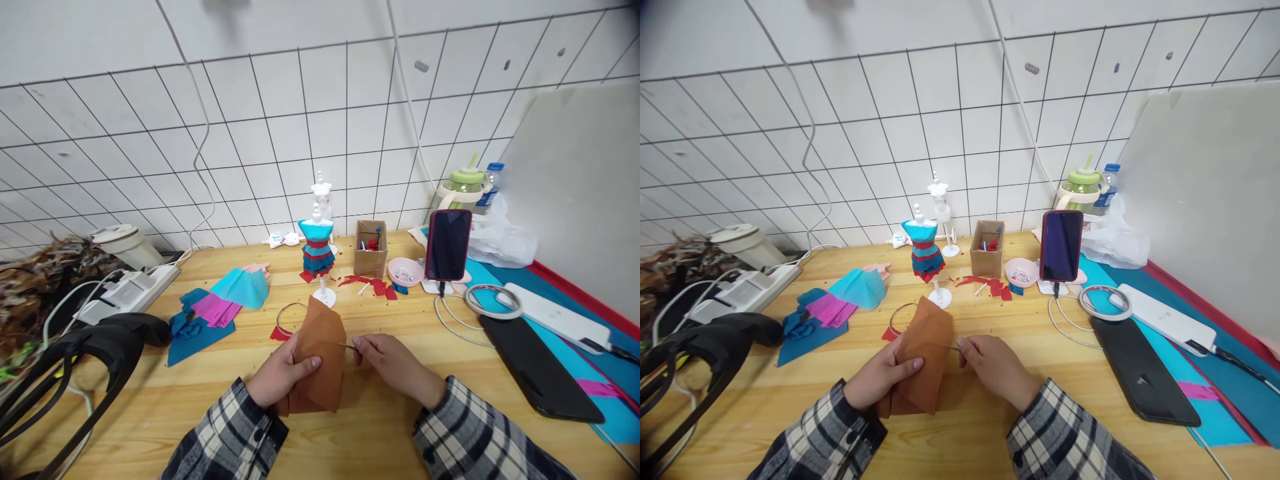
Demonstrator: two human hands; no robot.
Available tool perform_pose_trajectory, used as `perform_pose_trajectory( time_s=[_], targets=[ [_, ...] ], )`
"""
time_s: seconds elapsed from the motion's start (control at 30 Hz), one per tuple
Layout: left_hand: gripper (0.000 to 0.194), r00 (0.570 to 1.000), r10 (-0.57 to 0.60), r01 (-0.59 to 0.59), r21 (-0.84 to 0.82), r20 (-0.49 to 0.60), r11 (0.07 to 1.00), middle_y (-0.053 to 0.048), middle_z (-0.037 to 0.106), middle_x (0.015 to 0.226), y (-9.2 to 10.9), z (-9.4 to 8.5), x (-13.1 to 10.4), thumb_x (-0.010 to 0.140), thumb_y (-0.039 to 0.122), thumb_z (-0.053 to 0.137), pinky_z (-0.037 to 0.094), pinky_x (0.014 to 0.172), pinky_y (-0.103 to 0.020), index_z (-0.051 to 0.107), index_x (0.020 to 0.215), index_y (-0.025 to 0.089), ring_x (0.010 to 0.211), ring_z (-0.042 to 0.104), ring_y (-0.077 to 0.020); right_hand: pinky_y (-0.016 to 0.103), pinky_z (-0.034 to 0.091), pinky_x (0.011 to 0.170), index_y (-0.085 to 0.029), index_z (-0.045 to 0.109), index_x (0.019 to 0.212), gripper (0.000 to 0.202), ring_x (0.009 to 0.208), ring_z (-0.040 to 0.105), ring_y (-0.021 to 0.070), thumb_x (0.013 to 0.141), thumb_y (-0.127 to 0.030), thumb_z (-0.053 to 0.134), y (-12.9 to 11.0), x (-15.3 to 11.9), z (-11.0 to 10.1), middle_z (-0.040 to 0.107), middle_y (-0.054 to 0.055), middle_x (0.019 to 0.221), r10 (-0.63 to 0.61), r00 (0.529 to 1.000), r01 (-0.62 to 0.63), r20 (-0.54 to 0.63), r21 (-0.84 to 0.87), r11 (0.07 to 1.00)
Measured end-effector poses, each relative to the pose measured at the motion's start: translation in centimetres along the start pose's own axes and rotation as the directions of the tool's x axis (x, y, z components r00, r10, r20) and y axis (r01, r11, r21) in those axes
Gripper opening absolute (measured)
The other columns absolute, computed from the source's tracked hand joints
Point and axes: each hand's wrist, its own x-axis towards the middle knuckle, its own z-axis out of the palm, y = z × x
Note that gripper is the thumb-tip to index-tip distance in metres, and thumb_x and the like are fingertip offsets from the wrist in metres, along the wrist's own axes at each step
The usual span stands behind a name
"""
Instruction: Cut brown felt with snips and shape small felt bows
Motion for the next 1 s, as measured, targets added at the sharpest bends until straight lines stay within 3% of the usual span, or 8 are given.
perform_pose_trajectory(
  time_s=[0.73, 1.0],
  targets=[
    [0.06, 1.0, -0.018, 0.018, -0.004, -0.003, 1.0, -0.012, 0.063, 0.122, 0.06, 0.26, 0.01, 0.075, 0.034, 0.073, 0.044, 0.098, -0.043, 0.051, 0.128, 0.017, 0.112, 0.058, -0.0288, 0.026, 0.034, 0.061, -0.019, 0.062, 0.069, 0.051, 0.064, 0.054, 0.0142, 0.096, -0.048, 0.03, -0.2, -0.07, -0.3, 0.063, 0.001, 0.066, -0.01, 0.999, 0.011, 0.036, -0.028, 1.0],
    [0.047, 0.999, 0.035, -0.033, 0.047, -0.042, 0.998, -0.012, 0.066, 0.117, -0.13, 0.07, 0.05, 0.083, 0.042, 0.064, 0.046, 0.095, -0.041, 0.059, 0.12, 0.013, 0.107, 0.061, -0.0279, 0.025, 0.033, 0.061, -0.019, 0.06, 0.068, 0.05, 0.064, 0.053, 0.0143, 0.096, -0.047, 0.03, -0.42, -0.21, -0.47, 0.062, 0.001, 0.066, -0.023, 0.999, 0.025, 0.042, -0.052, 0.998]
  ],
)
